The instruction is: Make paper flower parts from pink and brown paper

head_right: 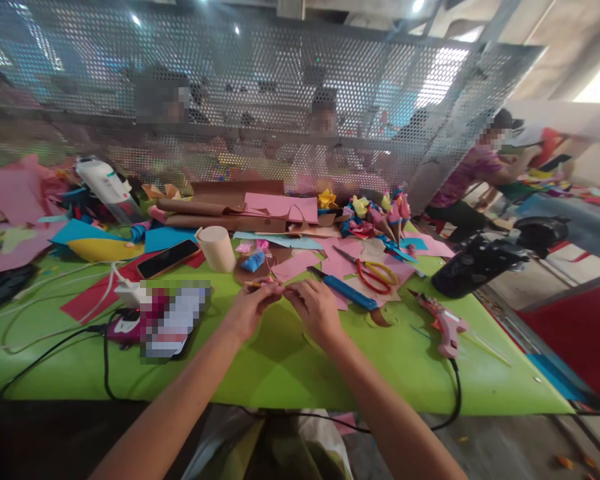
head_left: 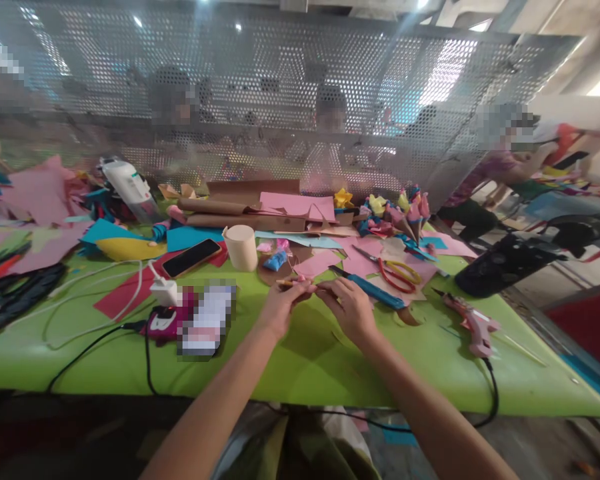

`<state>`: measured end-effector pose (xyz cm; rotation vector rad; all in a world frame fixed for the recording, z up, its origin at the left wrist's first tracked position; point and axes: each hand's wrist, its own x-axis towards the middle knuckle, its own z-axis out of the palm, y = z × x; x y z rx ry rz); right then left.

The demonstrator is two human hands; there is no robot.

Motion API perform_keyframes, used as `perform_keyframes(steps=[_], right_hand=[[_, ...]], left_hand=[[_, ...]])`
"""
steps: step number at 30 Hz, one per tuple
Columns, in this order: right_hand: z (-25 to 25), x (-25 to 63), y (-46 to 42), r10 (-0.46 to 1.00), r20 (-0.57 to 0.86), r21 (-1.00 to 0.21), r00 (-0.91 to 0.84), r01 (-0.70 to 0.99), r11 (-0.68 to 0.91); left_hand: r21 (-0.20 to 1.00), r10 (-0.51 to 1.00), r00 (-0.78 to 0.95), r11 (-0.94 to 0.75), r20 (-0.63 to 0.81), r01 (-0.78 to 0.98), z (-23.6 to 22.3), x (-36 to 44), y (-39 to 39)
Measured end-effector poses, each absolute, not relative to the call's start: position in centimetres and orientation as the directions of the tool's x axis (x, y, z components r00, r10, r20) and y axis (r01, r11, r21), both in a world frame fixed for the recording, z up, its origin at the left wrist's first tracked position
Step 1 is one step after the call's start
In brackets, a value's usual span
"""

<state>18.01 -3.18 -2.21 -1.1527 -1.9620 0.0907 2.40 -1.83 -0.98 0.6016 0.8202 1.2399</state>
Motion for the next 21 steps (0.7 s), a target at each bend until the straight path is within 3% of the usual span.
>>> perform_keyframes(steps=[4,13,21], right_hand=[[-2.0,18.0,-3.2,0.783,0.586,-0.536,-0.206,0.627,0.566],[-1.8,18.2,-3.6,0.655,0.685,-0.250,-0.320,0.740,0.624],[-2.0,17.6,-3.4,0.634,0.708,-0.230,-0.312,0.747,0.624]], left_hand=[[0.838,0.977,0.131,0.213,-0.169,-0.503,-0.9,1.9,-1.8],[0.921,0.986,0.117,0.155,-0.120,-0.359,-1.0,1.3,-1.6],[0.875,0.994,0.030,0.103,-0.101,-0.473,-1.3,2.0,-1.6]])
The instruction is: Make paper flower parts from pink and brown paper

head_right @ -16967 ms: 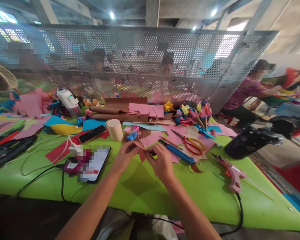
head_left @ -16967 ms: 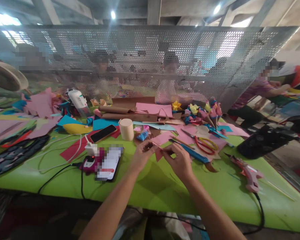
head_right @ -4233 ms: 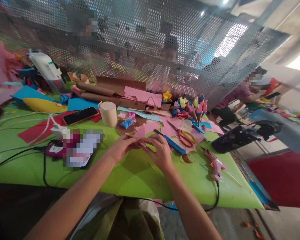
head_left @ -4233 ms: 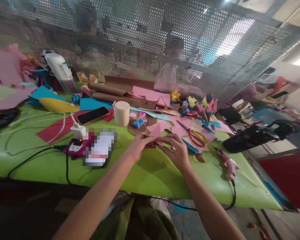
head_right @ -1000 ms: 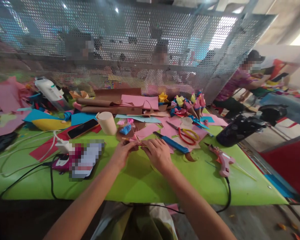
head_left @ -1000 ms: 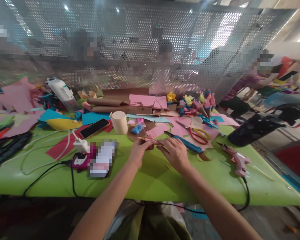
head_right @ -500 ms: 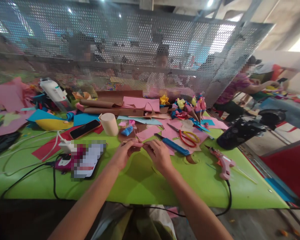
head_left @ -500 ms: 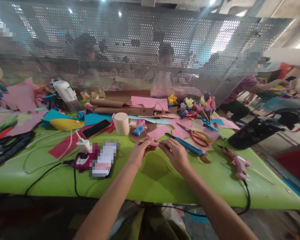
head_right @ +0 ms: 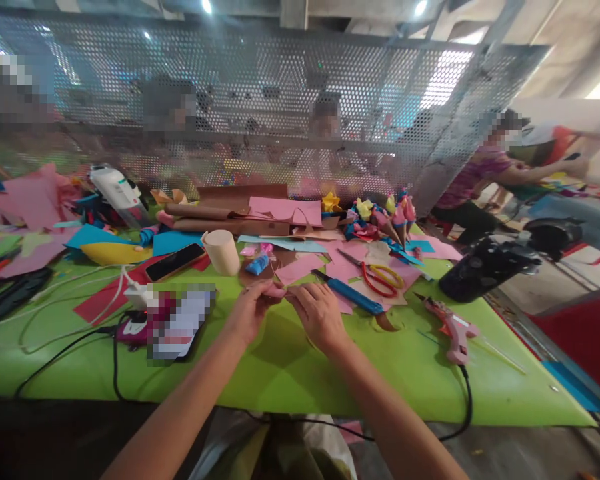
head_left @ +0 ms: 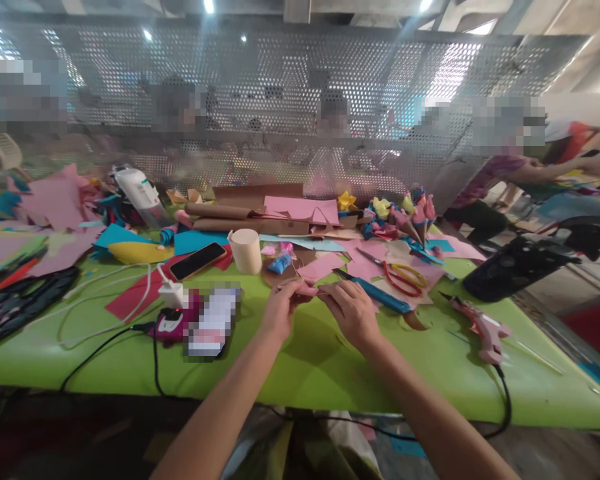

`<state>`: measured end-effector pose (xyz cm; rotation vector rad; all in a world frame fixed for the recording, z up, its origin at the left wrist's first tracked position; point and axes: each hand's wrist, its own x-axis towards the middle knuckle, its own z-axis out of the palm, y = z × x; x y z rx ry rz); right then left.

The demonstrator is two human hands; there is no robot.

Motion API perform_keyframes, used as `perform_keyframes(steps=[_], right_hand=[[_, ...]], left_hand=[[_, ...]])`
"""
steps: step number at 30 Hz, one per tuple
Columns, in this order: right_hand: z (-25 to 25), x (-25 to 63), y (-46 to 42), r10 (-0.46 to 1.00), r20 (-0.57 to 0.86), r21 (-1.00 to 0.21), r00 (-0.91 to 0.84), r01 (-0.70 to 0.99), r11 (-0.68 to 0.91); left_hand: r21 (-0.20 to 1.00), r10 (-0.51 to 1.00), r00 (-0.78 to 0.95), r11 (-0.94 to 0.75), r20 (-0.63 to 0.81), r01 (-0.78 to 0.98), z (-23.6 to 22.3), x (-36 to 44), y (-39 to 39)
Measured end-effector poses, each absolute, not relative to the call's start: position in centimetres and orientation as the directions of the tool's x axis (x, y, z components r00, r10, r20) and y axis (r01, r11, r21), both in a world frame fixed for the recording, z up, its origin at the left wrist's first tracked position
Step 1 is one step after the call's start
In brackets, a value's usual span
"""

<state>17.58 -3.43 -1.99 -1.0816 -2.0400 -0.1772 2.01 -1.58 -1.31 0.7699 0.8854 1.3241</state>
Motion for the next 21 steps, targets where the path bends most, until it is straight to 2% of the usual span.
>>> perform_keyframes(steps=[6,11,17,21], right_hand=[[-2.1,17.6,-3.4,0.670,0.684,-0.299,-0.287,0.729,0.616],[-2.1,18.1,-3.3,0.765,0.615,-0.537,-0.191,0.610,0.583],[-2.1,18.5,-2.6,0.930,0.343,-0.863,-0.133,0.345,0.368],[-2.1,18.7,-2.5,0.976,0.118,-0.976,-0.183,0.161,0.148]], left_hand=[[0.888,1.000,0.013,0.007,-0.001,-0.459,-1.6,2.0,-1.6],[0.910,0.993,0.115,0.024,0.026,-0.413,-1.3,1.6,-1.7],[0.958,0.990,0.138,0.017,0.024,-0.285,-0.7,1.3,-1.7],[0.970,0.986,0.150,-0.037,0.074,-0.241,-1.0,1.2,-1.7]])
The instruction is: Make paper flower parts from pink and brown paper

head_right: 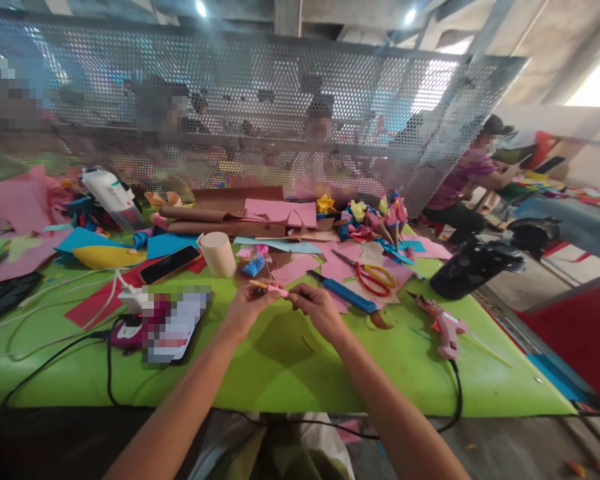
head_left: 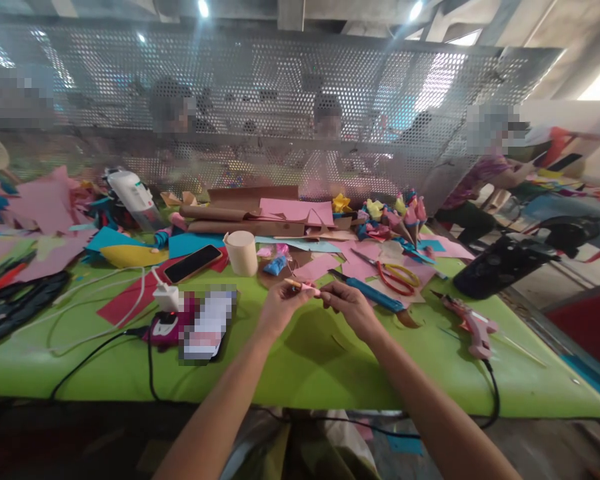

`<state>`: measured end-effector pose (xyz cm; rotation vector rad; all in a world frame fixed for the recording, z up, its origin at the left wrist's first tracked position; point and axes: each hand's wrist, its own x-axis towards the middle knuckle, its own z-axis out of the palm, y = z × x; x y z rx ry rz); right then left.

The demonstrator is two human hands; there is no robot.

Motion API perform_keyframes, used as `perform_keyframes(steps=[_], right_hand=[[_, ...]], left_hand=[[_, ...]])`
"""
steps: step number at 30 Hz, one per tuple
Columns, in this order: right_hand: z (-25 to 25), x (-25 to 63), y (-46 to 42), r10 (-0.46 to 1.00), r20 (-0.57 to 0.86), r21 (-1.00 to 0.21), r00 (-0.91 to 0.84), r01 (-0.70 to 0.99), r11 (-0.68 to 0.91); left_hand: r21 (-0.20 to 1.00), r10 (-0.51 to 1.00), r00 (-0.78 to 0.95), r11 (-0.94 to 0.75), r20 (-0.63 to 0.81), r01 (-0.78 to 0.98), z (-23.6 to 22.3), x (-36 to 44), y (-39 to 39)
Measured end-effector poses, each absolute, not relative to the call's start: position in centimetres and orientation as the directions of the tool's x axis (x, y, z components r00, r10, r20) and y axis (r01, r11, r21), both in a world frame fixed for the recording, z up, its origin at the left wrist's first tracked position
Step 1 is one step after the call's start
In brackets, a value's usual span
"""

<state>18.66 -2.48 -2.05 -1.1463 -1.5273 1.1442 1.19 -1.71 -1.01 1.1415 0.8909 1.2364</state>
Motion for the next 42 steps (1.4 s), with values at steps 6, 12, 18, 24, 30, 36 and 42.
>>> perform_keyframes(steps=[6,12,18,24,30,36,42], right_hand=[[-2.3,18.6,-2.4,0.953,-0.032,-0.995,-0.302,-0.084,-0.060],[-3.1,18.4,-2.3,0.931,-0.106,-0.973,-0.350,-0.155,-0.169],[-2.8,18.0,-2.6,0.974,0.088,-0.991,-0.210,0.084,0.107],[-2.9,17.8,-3.2,0.815,0.546,-0.497,-0.195,0.708,0.503],[-2.9,17.7,-3.6,0.723,0.607,-0.165,-0.330,0.838,0.521],[-3.1,17.9,-3.4,0.725,0.628,-0.240,-0.283,0.816,0.527],[-3.2,18.0,-3.4,0.750,0.612,-0.338,-0.251,0.775,0.535]], left_hand=[[0.962,0.988,0.143,-0.010,0.050,-0.272,-1.1,1.5,-1.8],[0.958,0.985,0.155,-0.022,0.069,-0.286,-1.3,1.5,-1.7],[0.961,0.999,0.035,0.014,-0.005,-0.275,-1.9,1.2,-1.0],[0.962,0.998,-0.040,0.044,-0.057,-0.271,-2.1,1.3,-0.8],[0.978,0.999,0.052,0.026,-0.015,-0.208,-1.7,0.8,-0.7],[0.992,0.963,0.253,-0.073,0.097,-0.104,-1.1,-0.3,-0.7],[0.988,0.970,0.224,-0.061,0.093,-0.145,-1.4,-0.3,-0.8]])
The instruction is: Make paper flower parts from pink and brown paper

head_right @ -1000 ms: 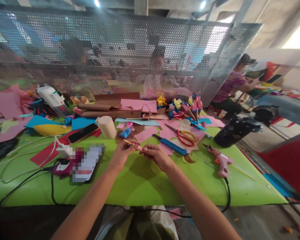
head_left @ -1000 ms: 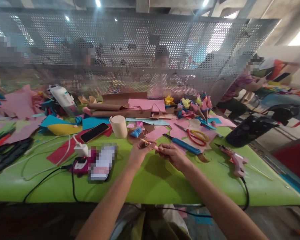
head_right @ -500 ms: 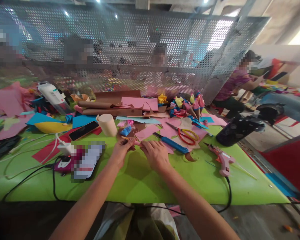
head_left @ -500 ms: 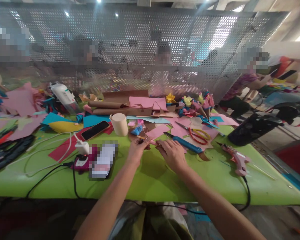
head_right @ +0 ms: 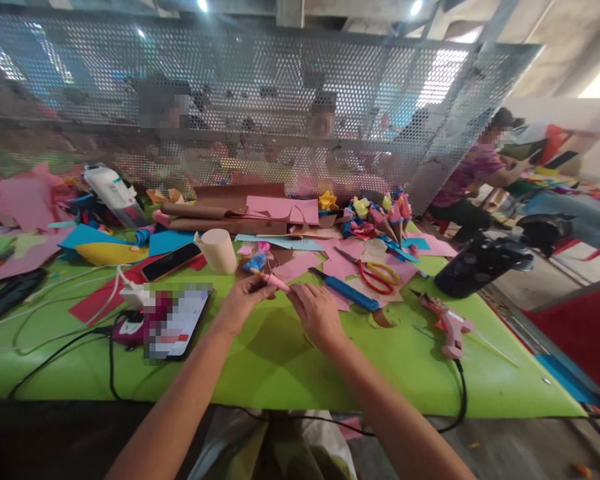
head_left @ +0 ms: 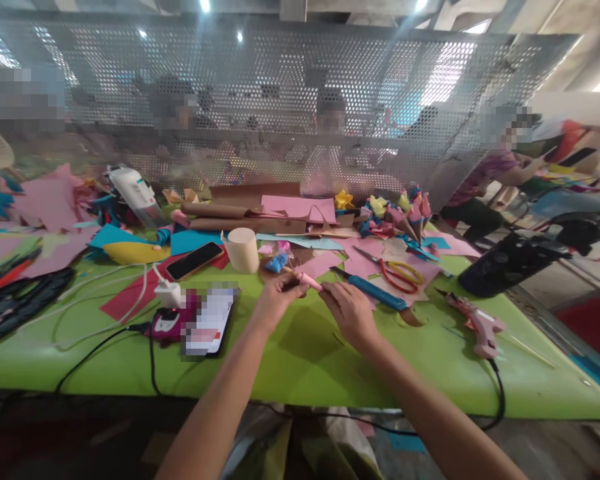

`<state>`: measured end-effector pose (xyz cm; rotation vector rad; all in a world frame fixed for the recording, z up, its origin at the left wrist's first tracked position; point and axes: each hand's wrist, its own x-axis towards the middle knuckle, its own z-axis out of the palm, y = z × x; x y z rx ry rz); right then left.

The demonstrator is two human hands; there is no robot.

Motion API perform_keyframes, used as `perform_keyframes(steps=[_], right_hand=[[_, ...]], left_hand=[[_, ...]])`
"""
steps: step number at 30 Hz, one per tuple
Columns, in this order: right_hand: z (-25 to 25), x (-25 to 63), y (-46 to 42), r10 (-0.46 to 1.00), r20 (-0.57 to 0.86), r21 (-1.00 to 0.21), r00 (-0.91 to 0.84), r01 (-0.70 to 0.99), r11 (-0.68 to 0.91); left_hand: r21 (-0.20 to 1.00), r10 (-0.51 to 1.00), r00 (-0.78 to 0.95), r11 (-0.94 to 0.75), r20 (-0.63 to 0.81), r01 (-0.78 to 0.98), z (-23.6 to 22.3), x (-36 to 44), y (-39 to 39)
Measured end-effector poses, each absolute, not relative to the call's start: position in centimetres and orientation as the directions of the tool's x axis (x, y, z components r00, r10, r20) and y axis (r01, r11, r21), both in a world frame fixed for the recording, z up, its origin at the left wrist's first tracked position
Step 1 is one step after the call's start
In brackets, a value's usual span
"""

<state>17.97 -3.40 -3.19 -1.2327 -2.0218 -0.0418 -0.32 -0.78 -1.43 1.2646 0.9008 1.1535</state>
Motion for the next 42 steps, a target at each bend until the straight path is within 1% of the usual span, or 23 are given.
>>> perform_keyframes(steps=[2,5,8,11,14,18,24,30,32,34,36,38,40,42], right_hand=[[-2.9,17.9,-3.5,0.771,0.586,-0.396,-0.250,0.742,0.541],[-2.3,17.9,-3.5,0.814,0.524,-0.521,-0.251,0.661,0.540],[-2.0,17.8,-3.5,0.863,0.446,-0.646,-0.238,0.582,0.494],[-1.9,17.8,-3.4,0.902,0.372,-0.735,-0.217,0.524,0.430],[-2.0,17.7,-3.4,0.933,0.297,-0.815,-0.205,0.454,0.359],[-1.9,17.7,-3.4,0.956,0.181,-0.913,-0.231,0.323,0.250],[-1.7,17.7,-3.5,0.957,0.045,-0.982,-0.287,0.163,0.095],[-1.3,17.8,-3.6,0.924,-0.018,-1.000,-0.382,0.019,-0.012],[-1.4,17.8,-3.7,0.917,-0.024,-1.000,-0.399,0.001,-0.026],[-1.7,17.6,-3.6,0.921,-0.009,-1.000,-0.389,0.020,-0.002],[-2.0,17.5,-3.6,0.941,0.058,-0.990,-0.334,0.099,0.096],[-2.4,17.3,-3.6,0.948,0.193,-0.926,-0.251,0.272,0.261],[-2.7,17.3,-3.6,0.912,0.358,-0.772,-0.198,0.487,0.409],[-2.8,17.2,-3.7,0.847,0.493,-0.583,-0.200,0.647,0.492]], left_hand=[[0.982,0.974,0.216,-0.028,0.069,-0.187,-1.4,-0.2,-0.8],[0.973,0.979,0.199,-0.001,0.049,-0.233,-1.2,-0.2,-0.9],[0.975,0.979,0.198,-0.012,0.057,-0.223,-1.0,-0.2,-1.1],[0.977,0.974,0.218,-0.020,0.067,-0.210,-0.8,-0.1,-1.3],[0.974,0.971,0.232,-0.009,0.063,-0.228,-0.7,-0.1,-1.4],[0.960,0.976,0.215,0.025,0.037,-0.279,-1.1,0.0,-1.2],[0.940,0.983,0.185,0.049,0.016,-0.337,-1.4,0.2,-1.2],[0.950,0.973,0.210,-0.027,0.096,-0.312,0.0,0.6,-1.9],[0.955,0.968,0.217,-0.056,0.123,-0.292,0.3,0.6,-2.0],[0.962,0.969,0.208,-0.076,0.133,-0.262,0.3,0.7,-1.9],[0.966,0.978,0.174,-0.074,0.120,-0.247,-0.1,0.7,-1.7],[0.964,0.989,0.120,-0.052,0.086,-0.262,-0.6,0.7,-1.4],[0.958,0.996,0.070,-0.030,0.052,-0.285,-1.0,0.8,-1.3],[0.957,0.998,0.053,-0.014,0.030,-0.290,-1.1,1.0,-1.3]])
